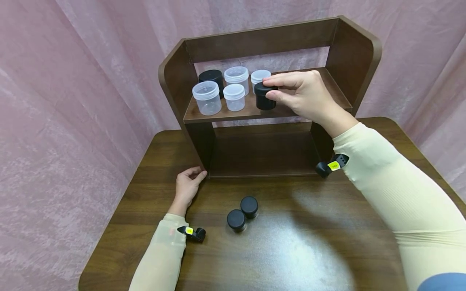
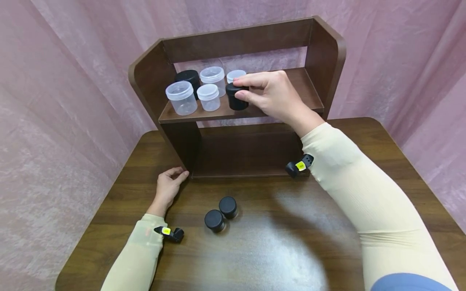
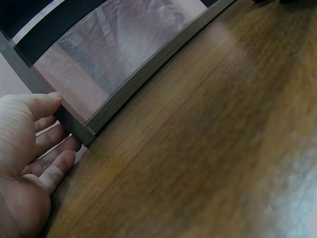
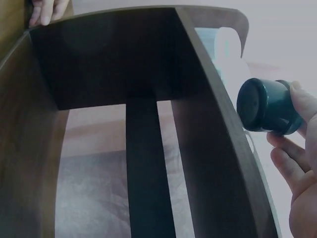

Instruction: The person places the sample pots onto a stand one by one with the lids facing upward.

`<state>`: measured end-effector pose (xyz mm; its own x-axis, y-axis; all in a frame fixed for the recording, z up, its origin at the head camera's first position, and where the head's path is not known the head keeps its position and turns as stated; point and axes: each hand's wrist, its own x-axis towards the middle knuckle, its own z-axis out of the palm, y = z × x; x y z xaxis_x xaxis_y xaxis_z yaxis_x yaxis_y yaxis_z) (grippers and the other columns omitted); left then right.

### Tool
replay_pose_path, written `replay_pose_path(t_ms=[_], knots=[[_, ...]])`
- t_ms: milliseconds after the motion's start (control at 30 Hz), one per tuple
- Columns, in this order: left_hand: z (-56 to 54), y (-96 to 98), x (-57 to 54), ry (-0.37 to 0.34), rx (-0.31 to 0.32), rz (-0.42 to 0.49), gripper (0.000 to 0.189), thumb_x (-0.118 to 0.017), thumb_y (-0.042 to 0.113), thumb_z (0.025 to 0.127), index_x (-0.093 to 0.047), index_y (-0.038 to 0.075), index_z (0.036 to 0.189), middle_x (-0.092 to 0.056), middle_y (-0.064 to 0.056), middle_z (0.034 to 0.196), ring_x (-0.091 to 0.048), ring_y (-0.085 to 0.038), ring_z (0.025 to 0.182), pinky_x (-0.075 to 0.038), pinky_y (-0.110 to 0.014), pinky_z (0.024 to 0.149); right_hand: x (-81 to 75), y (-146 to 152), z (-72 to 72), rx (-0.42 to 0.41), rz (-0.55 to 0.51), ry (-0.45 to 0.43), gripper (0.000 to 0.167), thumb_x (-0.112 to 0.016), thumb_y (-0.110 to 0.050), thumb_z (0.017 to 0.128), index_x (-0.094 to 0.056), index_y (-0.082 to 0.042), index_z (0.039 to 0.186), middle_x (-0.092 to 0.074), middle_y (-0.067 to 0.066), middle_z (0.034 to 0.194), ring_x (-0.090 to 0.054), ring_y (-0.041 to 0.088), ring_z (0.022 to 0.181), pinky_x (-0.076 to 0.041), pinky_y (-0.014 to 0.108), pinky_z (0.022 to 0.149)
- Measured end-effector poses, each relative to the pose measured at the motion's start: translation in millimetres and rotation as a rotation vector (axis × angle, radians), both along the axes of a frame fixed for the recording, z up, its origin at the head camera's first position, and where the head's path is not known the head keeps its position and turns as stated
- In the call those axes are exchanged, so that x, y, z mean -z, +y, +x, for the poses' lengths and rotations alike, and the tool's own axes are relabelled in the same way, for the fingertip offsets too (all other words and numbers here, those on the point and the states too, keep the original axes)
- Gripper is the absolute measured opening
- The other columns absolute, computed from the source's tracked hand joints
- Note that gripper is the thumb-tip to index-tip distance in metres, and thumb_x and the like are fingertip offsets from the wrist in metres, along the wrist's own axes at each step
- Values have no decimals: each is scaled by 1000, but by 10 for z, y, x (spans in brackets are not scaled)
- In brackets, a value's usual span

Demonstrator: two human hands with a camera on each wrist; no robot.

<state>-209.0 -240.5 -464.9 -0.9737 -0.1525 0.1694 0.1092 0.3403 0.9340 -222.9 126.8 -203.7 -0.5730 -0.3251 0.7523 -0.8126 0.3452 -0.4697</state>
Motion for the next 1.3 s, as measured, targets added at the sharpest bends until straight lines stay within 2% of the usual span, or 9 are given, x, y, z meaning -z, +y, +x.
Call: replay_pose_path(t_ms=[233, 600, 900, 1167, 1200, 1300], knots=[[7, 11, 16, -28, 7, -6, 35, -75, 25, 86, -70, 1, 111, -67, -14, 110, -59, -21, 95, -46, -19, 74, 62, -36, -93, 35, 52, 5, 23, -80, -11, 79, -77, -10, 102, -71, -1, 108, -62, 8, 107, -46, 20, 90], [-6, 16, 22, 1, 13, 1, 35, -76, 26, 84, -70, 1, 109, -68, -13, 107, -60, -20, 92, -47, -19, 74, 96, -30, -137, 132, 131, -16, 26, -78, -22, 82, -76, -15, 107, -70, -6, 112, -59, 5, 113, -42, 21, 95], [-6, 10, 17, 11, 8, -17, 35, -77, 26, 84, -71, 1, 108, -68, -13, 106, -61, -22, 94, -47, -21, 74, 96, -48, -162, 121, 116, -106, 26, -75, -21, 85, -74, -16, 111, -69, -4, 114, -57, 6, 115, -42, 20, 96], [-3, 0, 30, 2, 14, -11, 35, -76, 26, 84, -70, 1, 109, -68, -14, 108, -61, -21, 94, -47, -19, 74, 110, -67, -161, 127, 122, -117, 27, -75, -22, 85, -74, -17, 112, -68, -6, 115, -56, 5, 117, -41, 21, 98], [31, 15, -19, -1, 15, -14, 34, -76, 24, 85, -70, 0, 109, -68, -15, 108, -61, -22, 95, -47, -19, 74, 114, -71, -160, 127, 121, -119, 27, -75, -22, 85, -74, -17, 112, -68, -6, 116, -56, 5, 117, -41, 21, 98], [39, 4, -21, -5, 16, -23, 33, -74, 21, 87, -69, -2, 111, -67, -17, 110, -61, -23, 95, -46, -17, 73, 123, -82, -162, 123, 116, -116, 27, -75, -22, 85, -74, -17, 112, -68, -6, 115, -56, 5, 117, -41, 21, 98]])
